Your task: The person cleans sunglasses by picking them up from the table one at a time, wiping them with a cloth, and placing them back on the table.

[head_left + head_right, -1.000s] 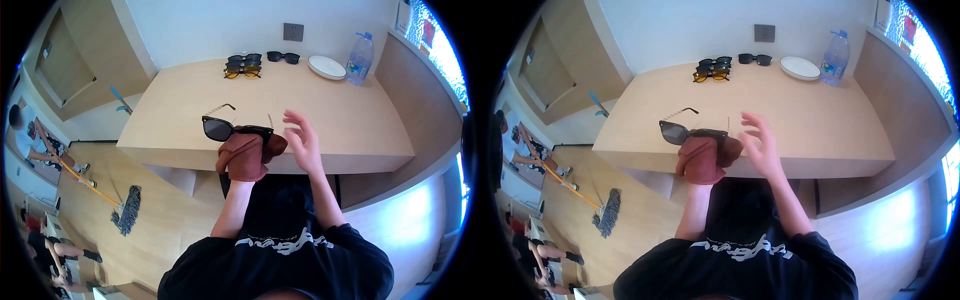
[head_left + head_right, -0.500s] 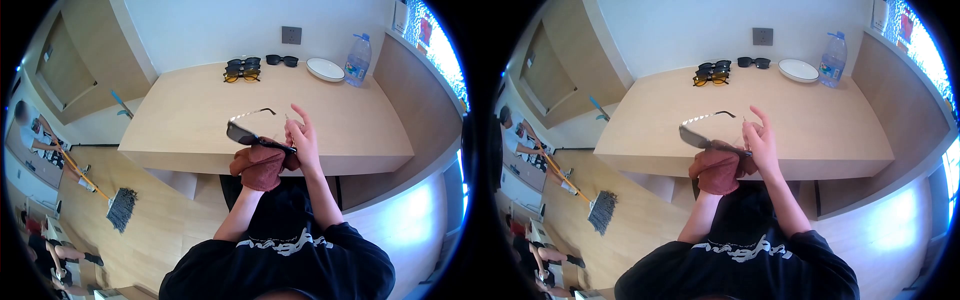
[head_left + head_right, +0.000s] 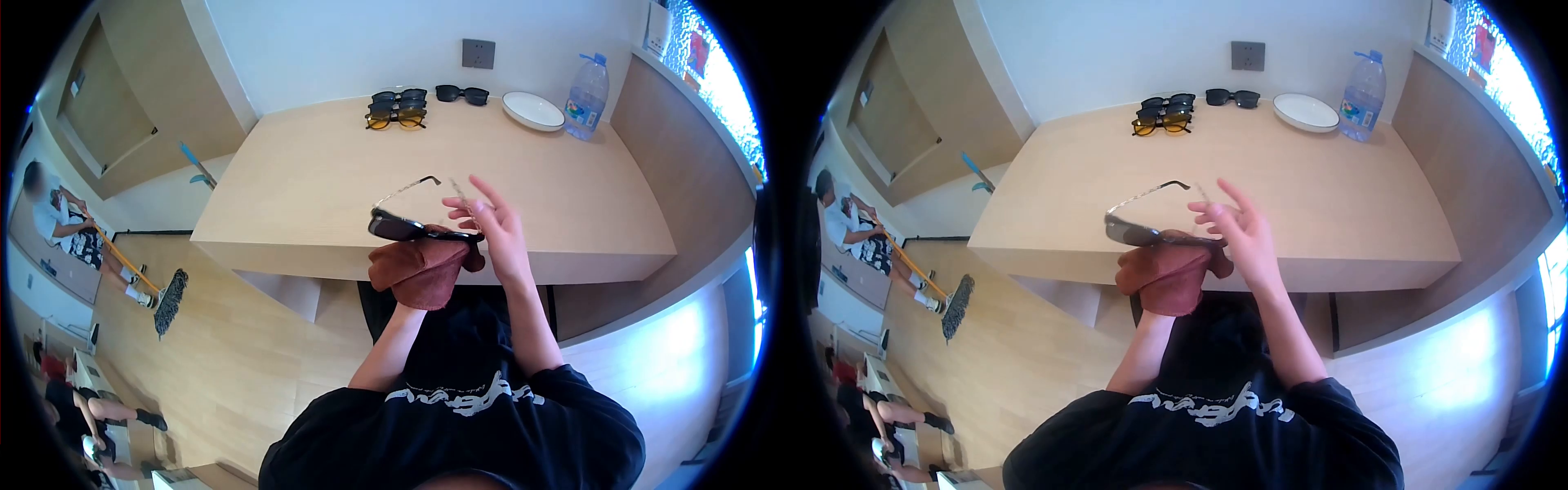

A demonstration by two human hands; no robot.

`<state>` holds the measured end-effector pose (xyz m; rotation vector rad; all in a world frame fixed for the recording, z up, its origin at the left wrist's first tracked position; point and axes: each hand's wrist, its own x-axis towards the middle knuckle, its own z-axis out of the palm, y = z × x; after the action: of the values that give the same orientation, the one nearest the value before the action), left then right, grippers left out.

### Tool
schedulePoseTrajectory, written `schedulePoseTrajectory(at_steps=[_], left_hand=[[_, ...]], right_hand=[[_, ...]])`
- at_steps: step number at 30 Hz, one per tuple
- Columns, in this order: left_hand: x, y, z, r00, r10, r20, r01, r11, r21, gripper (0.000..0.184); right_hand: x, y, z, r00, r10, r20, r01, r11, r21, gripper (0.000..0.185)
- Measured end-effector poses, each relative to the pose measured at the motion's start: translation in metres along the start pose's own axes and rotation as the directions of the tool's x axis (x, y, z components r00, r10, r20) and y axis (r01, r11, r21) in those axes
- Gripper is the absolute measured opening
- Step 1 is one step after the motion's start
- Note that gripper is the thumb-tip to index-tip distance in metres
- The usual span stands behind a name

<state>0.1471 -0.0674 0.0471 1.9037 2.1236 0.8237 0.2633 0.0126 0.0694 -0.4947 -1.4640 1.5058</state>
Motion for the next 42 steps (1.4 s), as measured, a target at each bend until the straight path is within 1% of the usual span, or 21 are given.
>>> schedulePoseTrajectory(at_steps=[4, 6, 7, 8, 11, 12, 14, 15, 17, 18, 20, 22, 24, 28, 30, 35, 37, 38, 39, 40, 42], left_hand=[[0.006, -0.038, 0.067, 0.890, 0.253, -0.380, -0.236, 0.967, 0.091, 0.037], [0.006, -0.043, 0.060, 0.872, 0.331, -0.362, -0.254, 0.936, 0.243, 0.036], [0.009, -0.047, 0.058, 0.959, 0.138, -0.247, -0.189, 0.962, -0.197, 0.033], [0.010, -0.049, 0.056, 0.999, 0.002, -0.051, -0.032, 0.810, -0.585, 0.030], [0.010, -0.041, 0.042, 0.914, 0.241, -0.325, -0.361, 0.849, -0.387, 0.020], [0.010, -0.044, 0.043, 0.915, 0.240, -0.325, -0.360, 0.849, -0.387, 0.020], [0.007, -0.051, 0.048, 0.999, -0.016, 0.045, 0.040, 0.805, -0.591, 0.024], [0.006, -0.054, 0.050, 0.999, -0.013, 0.046, 0.038, 0.807, -0.590, 0.024], [0.004, -0.055, 0.051, 0.969, 0.215, -0.123, -0.232, 0.962, -0.142, 0.031], [0.002, -0.040, 0.035, 0.968, 0.216, -0.126, -0.233, 0.962, -0.141, 0.031], [-0.006, -0.010, 0.009, 0.977, -0.071, -0.200, 0.095, 0.989, 0.111, 0.024], [-0.003, -0.019, 0.002, 0.996, -0.007, -0.088, 0.012, 0.998, 0.055, 0.033], [0.001, -0.032, 0.008, 0.985, -0.069, -0.158, 0.125, 0.915, 0.384, 0.033], [0.006, -0.049, 0.011, 0.968, -0.166, -0.188, 0.214, 0.940, 0.267, 0.023], [0.009, -0.065, 0.016, 0.953, -0.229, -0.198, 0.267, 0.944, 0.193, 0.018], [0.011, -0.089, 0.037, 0.907, -0.319, -0.273, 0.226, 0.919, -0.324, 0.030], [-0.012, -0.033, -0.026, 0.956, 0.090, -0.279, 0.019, 0.931, 0.365, 0.024], [-0.011, -0.048, -0.006, 0.951, 0.092, -0.294, 0.018, 0.936, 0.351, 0.024], [-0.010, -0.073, 0.030, 0.932, 0.022, -0.361, -0.037, 0.999, -0.035, 0.012], [-0.007, -0.087, 0.048, 0.917, -0.064, -0.393, -0.111, 0.907, -0.406, 0.025], [-0.007, -0.081, 0.037, 0.936, -0.108, -0.335, -0.050, 0.901, -0.431, 0.030]], right_hand=[[-0.018, -0.018, 0.004, 0.971, -0.021, 0.237, 0.078, 0.970, -0.231, 0.055], [-0.016, -0.020, 0.003, 0.969, 0.048, 0.241, 0.047, 0.926, -0.374, 0.052], [-0.015, -0.021, 0.004, 0.977, 0.086, 0.197, -0.030, 0.962, -0.273, 0.043], [-0.013, -0.018, 0.001, 0.977, 0.087, 0.196, -0.030, 0.961, -0.273, 0.043], [-0.008, -0.010, -0.004, 0.970, 0.000, 0.244, 0.091, 0.927, -0.364, 0.029], [-0.010, -0.013, -0.005, 0.970, 0.001, 0.243, 0.091, 0.927, -0.363, 0.029], [-0.016, -0.029, 0.001, 0.958, 0.034, 0.283, 0.088, 0.909, -0.408, 0.021], [-0.018, -0.027, 0.001, 0.959, 0.032, 0.280, 0.088, 0.909, -0.407, 0.021], [-0.019, -0.019, 0.001, 0.975, -0.097, 0.199, 0.163, 0.923, -0.350, 0.015], [-0.018, -0.016, 0.000, 0.975, -0.099, 0.201, 0.166, 0.922, -0.350, 0.015], [-0.016, -0.011, -0.002, 0.895, -0.439, 0.076, 0.407, 0.738, -0.538, 0.008], [-0.011, -0.011, -0.009, 0.886, -0.461, 0.061, 0.416, 0.727, -0.546, 0.008], [-0.006, -0.010, -0.015, 0.930, -0.365, -0.027, 0.350, 0.909, -0.227, 0.012], [0.010, -0.011, -0.037, 0.957, -0.287, -0.043, 0.282, 0.955, -0.097, 0.013], [0.033, -0.010, -0.049, 0.928, -0.352, -0.121, 0.322, 0.922, -0.215, 0.015], [0.115, -0.036, -0.074, 0.975, -0.221, 0.022, 0.216, 0.921, -0.325, 0.024], [0.171, -0.026, -0.098, 0.992, -0.075, 0.102, 0.118, 0.835, -0.537, 0.026], [0.200, -0.012, -0.114, 0.979, -0.069, 0.191, 0.180, 0.734, -0.654, 0.027], [0.227, 0.003, -0.128, 0.960, -0.048, 0.277, 0.247, 0.616, -0.748, 0.030], [0.245, 0.011, -0.134, 0.968, 0.021, 0.250, 0.214, 0.455, -0.864, 0.030], [0.261, 0.024, -0.133, 0.954, 0.144, 0.262, 0.180, 0.423, -0.888, 0.028]])
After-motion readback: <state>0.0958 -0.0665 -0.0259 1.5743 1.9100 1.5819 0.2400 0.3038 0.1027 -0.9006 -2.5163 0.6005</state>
